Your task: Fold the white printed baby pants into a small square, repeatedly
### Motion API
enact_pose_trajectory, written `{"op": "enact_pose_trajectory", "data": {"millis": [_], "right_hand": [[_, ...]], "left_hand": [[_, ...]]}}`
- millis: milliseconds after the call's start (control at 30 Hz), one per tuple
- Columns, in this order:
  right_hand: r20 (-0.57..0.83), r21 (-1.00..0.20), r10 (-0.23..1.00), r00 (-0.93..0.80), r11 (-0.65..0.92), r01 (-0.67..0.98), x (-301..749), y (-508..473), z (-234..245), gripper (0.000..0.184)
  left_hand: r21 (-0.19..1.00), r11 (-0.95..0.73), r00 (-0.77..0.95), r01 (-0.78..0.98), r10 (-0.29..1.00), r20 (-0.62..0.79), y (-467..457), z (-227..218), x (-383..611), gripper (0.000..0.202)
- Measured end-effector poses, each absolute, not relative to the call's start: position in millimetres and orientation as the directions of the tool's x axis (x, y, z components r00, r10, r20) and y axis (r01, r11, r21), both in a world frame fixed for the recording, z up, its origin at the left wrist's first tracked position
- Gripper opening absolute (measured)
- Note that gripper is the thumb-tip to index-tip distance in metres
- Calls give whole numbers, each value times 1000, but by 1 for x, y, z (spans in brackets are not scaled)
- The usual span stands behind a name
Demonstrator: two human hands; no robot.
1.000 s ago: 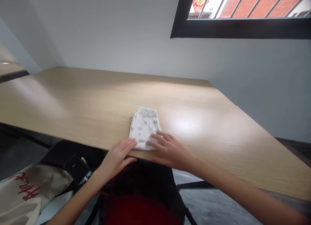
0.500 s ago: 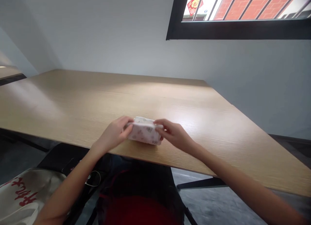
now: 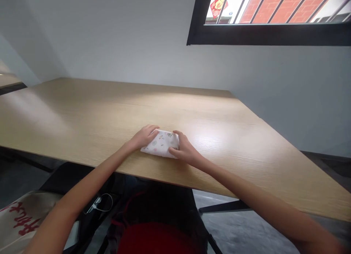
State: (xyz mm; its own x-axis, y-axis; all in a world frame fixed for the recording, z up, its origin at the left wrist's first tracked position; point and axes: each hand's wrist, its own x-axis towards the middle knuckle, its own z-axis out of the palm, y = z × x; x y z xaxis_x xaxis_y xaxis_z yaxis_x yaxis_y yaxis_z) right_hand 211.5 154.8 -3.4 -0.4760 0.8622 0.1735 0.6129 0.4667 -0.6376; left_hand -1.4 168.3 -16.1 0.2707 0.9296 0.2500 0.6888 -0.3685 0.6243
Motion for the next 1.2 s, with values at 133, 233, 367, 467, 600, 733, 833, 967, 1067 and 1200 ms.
{"op": "enact_pose_trajectory", "data": {"millis": [133,233,367,467,600,733,833,967,1067,1200], "right_hand": [[10,-794,882,-471,293,532,207,172,0,61],[-40,-875,877,-479,201,441,203,188,1,56],[80,-888,857,-509,294,355,202,198,-13,32],[189,-872,850,-492,376,314,203,197,-23,30],[219,-854,827,-517,419,309,205,195,-24,29],[214,-775,778,-591,503,381,202,190,-21,35],[275,-609,704,-655,655,448,199,187,-24,43],[335,-508,700,-631,698,504,197,184,-30,46],[329,-587,759,-561,630,509,198,182,-34,47],[195,-716,844,-499,471,515,200,185,-18,48]], "left_hand": [[710,-253,173,657,967,185,153,-13,-5,27],[757,-168,74,632,985,156,122,-16,-7,24],[866,-55,23,497,998,50,73,-18,-6,28],[888,2,32,460,999,-18,55,-21,-8,35],[778,-109,117,619,992,47,58,-25,-11,28],[672,-120,138,731,990,27,69,-28,-2,31],[694,-96,104,713,994,30,75,-28,15,32],[821,-147,62,552,989,135,80,-25,40,34],[873,-175,39,456,984,176,80,-24,55,27],[945,-119,-31,306,990,135,73,-23,68,22]]}}
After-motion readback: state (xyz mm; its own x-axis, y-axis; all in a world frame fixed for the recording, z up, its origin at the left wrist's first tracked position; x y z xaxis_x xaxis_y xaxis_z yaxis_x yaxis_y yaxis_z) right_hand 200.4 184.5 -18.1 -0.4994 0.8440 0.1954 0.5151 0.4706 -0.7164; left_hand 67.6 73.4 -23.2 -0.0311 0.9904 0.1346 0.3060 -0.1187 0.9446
